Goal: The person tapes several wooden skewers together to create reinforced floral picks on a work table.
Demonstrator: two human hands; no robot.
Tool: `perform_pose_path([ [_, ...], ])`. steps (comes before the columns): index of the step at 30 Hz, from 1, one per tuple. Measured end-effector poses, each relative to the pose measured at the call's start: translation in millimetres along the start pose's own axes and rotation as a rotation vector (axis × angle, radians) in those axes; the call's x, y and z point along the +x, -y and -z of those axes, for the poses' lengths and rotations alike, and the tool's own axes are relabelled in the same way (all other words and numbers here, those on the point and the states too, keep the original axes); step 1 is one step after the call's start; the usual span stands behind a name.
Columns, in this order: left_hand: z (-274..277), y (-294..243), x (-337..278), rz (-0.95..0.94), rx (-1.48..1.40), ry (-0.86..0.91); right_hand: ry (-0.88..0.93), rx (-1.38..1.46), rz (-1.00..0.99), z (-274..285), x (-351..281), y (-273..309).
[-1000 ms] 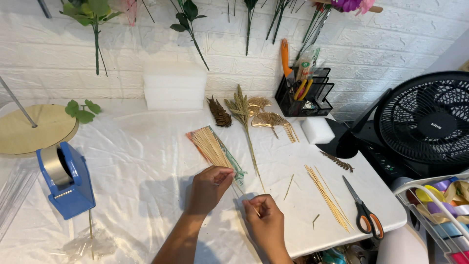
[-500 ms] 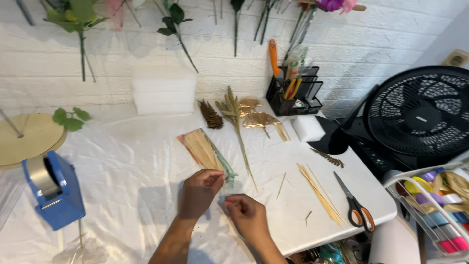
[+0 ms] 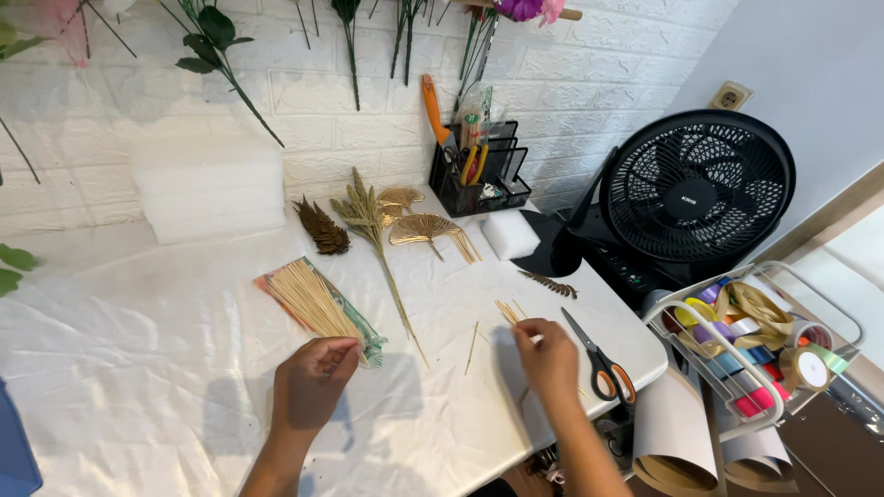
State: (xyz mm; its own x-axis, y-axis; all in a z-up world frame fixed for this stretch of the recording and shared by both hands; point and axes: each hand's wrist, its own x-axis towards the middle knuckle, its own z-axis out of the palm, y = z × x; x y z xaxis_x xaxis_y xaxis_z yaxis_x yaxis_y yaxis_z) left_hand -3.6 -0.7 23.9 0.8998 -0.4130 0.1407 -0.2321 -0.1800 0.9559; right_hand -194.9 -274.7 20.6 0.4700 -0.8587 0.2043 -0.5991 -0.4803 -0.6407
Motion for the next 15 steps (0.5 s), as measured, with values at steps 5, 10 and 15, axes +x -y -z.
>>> perform_pose_path([
  [5, -3.0, 1.9, 0.9, -0.051, -0.012, -0.001, 0.244, -0.291, -0.243, 27.5, 19.4, -24.7],
  [10, 0.3, -3.7, -1.8, 0.018, -0.017, 0.008, 0.182, -0.215, -0.21, 23.6, 16.0, -30.4],
  [15, -0.1, 0.5, -1.6, -0.021, 0.003, -0.006, 0.14, -0.156, -0.102, 55.4, -0.8, 3.7],
])
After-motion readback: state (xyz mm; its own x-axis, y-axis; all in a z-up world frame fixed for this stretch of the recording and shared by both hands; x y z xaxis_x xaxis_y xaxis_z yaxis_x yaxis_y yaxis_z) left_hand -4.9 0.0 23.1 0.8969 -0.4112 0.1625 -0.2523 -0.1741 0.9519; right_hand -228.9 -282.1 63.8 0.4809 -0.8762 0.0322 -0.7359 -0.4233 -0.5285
